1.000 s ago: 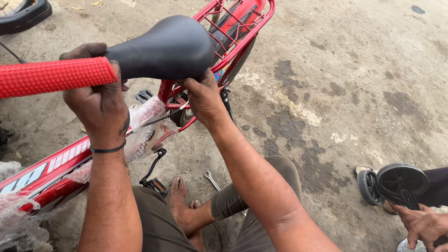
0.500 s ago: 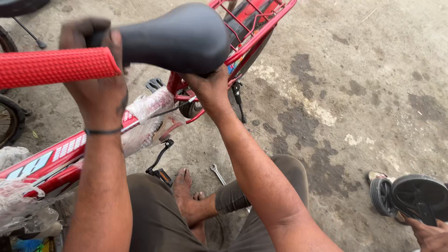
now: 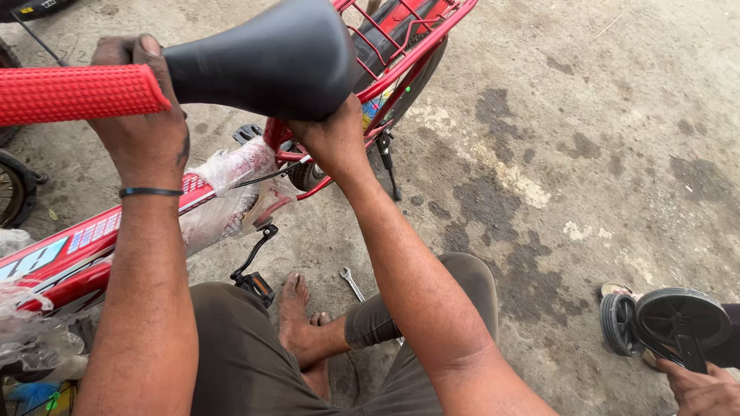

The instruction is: The person assembles a bicycle seat by inserting a bolt, washers, and a nut into the underside of the seat. They then tighten the assembly by hand and with a wrench before mounting the seat onto the bicycle frame and securing it.

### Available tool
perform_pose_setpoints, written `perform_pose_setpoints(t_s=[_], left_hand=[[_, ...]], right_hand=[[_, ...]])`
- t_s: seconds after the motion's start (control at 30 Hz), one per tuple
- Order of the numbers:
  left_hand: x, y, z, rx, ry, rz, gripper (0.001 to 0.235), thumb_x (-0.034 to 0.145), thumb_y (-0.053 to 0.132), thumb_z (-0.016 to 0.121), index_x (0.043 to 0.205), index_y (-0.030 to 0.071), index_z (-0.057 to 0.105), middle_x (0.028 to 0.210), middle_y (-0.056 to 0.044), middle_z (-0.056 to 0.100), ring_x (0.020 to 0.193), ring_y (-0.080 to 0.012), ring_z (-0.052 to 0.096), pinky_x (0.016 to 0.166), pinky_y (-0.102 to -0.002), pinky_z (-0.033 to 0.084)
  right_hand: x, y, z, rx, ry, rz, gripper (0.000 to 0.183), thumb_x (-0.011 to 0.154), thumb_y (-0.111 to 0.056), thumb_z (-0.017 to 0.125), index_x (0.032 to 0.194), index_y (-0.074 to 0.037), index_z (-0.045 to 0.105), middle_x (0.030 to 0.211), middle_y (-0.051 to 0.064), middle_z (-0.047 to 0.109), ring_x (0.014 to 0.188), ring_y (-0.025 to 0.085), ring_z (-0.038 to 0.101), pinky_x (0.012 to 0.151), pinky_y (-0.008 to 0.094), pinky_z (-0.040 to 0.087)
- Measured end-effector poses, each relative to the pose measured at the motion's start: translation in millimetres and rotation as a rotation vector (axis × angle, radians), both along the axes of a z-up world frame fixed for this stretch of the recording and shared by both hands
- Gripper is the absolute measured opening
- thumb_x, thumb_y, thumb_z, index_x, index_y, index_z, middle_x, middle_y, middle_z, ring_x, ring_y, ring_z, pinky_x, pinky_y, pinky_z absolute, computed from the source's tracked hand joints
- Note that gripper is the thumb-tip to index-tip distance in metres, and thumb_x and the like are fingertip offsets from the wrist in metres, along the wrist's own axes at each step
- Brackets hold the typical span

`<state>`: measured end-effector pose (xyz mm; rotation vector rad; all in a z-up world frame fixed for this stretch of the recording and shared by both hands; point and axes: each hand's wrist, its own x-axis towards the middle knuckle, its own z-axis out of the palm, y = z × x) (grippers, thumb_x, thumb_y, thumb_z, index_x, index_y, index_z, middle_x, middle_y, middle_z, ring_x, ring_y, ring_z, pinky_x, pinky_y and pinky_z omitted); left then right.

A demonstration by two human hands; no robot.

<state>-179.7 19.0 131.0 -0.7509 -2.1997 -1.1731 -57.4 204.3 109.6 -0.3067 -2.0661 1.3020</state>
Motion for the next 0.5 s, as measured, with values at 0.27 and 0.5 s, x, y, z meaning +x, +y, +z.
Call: perform_pose_setpoints(t_s=[0.27,0.5], left_hand=[[56,3,18,-0.006,0.281,-0.049,0.04,0.115,0.045,0.062,0.108,0.005,0.065,0.092,-0.01,0.066,0.084,-0.0232,0.067,0.076,-0.042,0.05],[-35,24,1,0.191,0.084,-0.181,0.034,0.114,0.038,0.067,0.109,0.004,0.066,0.093,-0.007,0.067,0.086,-0.018,0.067,0.08,-0.036,0.054]], right_hand=[[-8,15,1,-0.629,0.039,0.19,0.034,0.076,-0.003,0.083,0.105,0.0,0.066,0.093,0.011,0.077,0.081,0.019,0.079,0.07,0.035,0.067],[-14,-2,-2,-0.564,0.153,0.136,0.029,0.082,-0.004,0.084,0.106,0.004,0.069,0.093,0.013,0.076,0.079,0.019,0.077,0.066,0.035,0.067]])
